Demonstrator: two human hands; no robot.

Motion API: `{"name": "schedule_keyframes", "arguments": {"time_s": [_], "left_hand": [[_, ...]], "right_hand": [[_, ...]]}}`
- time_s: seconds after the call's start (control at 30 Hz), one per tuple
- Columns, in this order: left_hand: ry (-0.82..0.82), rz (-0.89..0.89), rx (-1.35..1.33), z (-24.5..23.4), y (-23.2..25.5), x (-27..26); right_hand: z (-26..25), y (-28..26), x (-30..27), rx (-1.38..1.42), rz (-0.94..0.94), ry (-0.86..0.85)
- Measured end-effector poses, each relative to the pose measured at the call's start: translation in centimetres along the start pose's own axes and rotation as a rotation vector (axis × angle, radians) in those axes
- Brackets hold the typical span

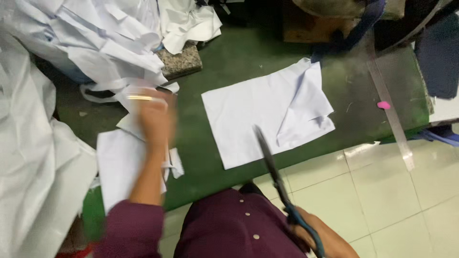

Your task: The person measures white fabric with a ruler and marks it with tailor's chalk before cutting a rectangular piece with large shears. They then measure and cut a smaller section from the rectangular piece.

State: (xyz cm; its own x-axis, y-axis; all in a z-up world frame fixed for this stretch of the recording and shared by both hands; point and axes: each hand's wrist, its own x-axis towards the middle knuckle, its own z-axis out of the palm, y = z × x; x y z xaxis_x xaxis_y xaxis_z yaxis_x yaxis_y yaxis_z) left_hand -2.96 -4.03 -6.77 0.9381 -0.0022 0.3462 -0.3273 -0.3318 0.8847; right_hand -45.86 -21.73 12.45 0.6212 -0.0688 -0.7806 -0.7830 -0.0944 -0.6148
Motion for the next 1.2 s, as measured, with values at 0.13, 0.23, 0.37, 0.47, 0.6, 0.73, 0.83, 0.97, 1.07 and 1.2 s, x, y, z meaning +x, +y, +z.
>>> {"name": "schedule_keyframes", "arguments": {"time_s": [0.13,0.23,0.37,0.47,0.6,0.73,0.83,0.97,1.07,1.2], "left_hand": [[-0.700,-0.188,-0.166,12.5,7.6,-14.8],[-0.895,0.029,0.531,16.5,18.2,-18.1],[-1.251,-0.001,0.616,22.7,21.8,-20.2],[-1.556,-0.384,0.006,24.2,30.2,-17.0],[-1.479,-0.264,-0.194,25.6,25.9,-16.6],[-0.978,0.234,0.325,19.8,15.3,-16.7],[-0.975,0.443,0.630,13.7,13.7,-17.8],[-1.046,0.534,0.837,12.0,13.4,-18.8],[-0.963,0.590,0.834,12.0,12.6,-19.1],[-0.963,0.584,0.822,11.6,12.6,-18.9]], "right_hand": [[-4.2,9.1,-3.4,-0.121,0.527,0.092],[-7.7,23.7,-3.4,-0.259,0.643,-0.005],[-11.3,35.0,-3.8,-0.303,0.440,-0.140],[-12.8,21.6,-6.5,-0.099,0.358,-0.168],[-13.5,16.9,-5.6,-0.264,0.374,-0.261],[-12.3,13.2,-4.1,-0.205,0.160,-0.226],[-10.4,9.5,-2.7,-0.206,0.283,-0.164],[-8.1,11.0,0.4,-0.195,0.319,-0.112],[-7.0,14.6,1.7,-0.164,0.219,-0.020],[-7.7,9.2,0.3,-0.145,0.364,0.127]]}}
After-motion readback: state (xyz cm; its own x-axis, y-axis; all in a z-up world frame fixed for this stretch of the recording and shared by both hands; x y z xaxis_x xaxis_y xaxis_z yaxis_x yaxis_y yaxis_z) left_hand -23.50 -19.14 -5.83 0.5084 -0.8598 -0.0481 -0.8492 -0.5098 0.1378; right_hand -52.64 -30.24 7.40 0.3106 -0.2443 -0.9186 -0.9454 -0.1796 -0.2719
